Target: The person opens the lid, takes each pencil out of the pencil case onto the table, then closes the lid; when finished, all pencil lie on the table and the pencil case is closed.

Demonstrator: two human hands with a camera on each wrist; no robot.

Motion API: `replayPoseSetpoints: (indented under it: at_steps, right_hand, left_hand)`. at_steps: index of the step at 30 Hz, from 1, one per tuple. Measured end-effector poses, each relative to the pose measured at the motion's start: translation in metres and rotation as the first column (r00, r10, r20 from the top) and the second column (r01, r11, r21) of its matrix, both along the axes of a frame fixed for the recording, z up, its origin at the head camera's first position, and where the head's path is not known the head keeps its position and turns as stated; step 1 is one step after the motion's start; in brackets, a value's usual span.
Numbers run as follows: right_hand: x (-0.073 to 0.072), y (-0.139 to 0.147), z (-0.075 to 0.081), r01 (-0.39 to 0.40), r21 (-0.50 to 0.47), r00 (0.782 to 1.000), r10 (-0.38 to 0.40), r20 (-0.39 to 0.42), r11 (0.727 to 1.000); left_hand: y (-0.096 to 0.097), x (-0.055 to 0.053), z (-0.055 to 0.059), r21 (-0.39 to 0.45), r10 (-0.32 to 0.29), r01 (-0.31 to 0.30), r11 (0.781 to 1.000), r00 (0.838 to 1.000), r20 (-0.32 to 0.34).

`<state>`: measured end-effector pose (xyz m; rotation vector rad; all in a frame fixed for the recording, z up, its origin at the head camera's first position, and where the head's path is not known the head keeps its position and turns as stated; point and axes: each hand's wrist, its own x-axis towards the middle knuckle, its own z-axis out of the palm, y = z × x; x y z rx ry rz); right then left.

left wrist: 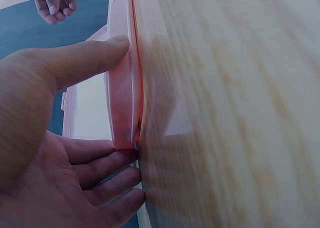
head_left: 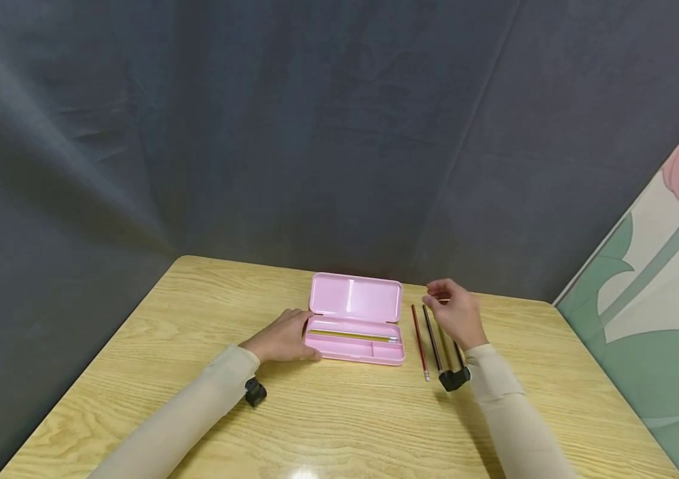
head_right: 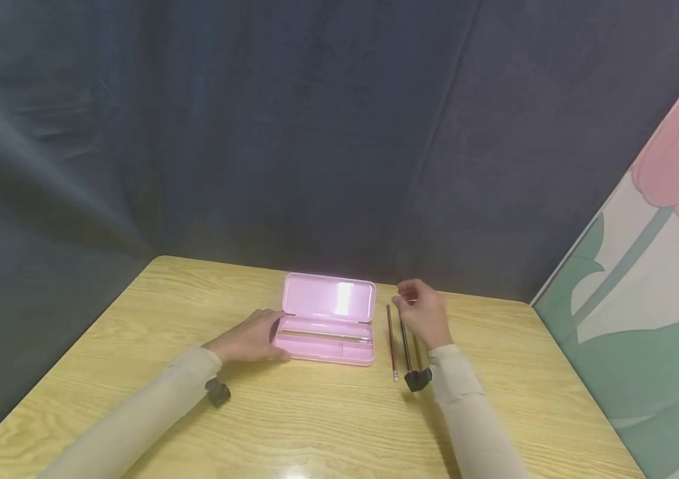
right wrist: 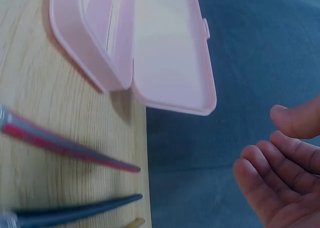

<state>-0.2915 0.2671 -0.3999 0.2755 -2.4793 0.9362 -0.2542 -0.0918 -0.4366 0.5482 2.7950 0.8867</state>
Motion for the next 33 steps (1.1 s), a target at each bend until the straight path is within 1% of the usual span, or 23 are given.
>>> replayPoseSetpoints:
  at_steps: [10,16,21,23,27,31,33]
  right_hand:
    - [-0.001,-0.023,-0.001,-0.069,-0.032,0.998,0.069,-0.002,0.997]
    - [-0.001,-0.035,-0.003,-0.112,-0.03,0.992,0.113,0.046,0.993]
    - [-0.001,-0.049,-0.002,-0.143,-0.034,0.988,0.145,0.045,0.989]
    - [0.0,-0.055,-0.002,-0.15,-0.024,0.987,0.151,0.058,0.988]
    - [0.0,-0.066,-0.006,-0.182,-0.004,0.981,0.182,0.072,0.983]
    - [0.0,-0.076,-0.011,-0.232,-0.008,0.971,0.232,0.065,0.973]
    - [0.0,-0.08,-0.015,-0.243,0.002,0.968,0.243,0.068,0.97]
  left_hand:
    - [0.002,-0.002,-0.004,0.019,-0.007,0.008,1.0,1.0,-0.018]
    - [0.003,-0.002,-0.003,0.036,-0.012,0.013,0.999,1.0,-0.024]
    - [0.004,-0.003,-0.003,0.038,-0.013,0.015,0.999,0.999,-0.038]
    - [0.004,-0.003,-0.003,0.041,-0.015,0.017,0.999,0.999,-0.043]
    - [0.005,-0.003,-0.004,0.039,-0.021,0.023,0.999,0.999,-0.05]
    - [0.005,-0.004,-0.005,0.033,-0.024,0.026,0.999,0.998,-0.056]
    - [0.005,-0.004,-0.006,0.036,-0.025,0.027,0.999,0.998,-0.06]
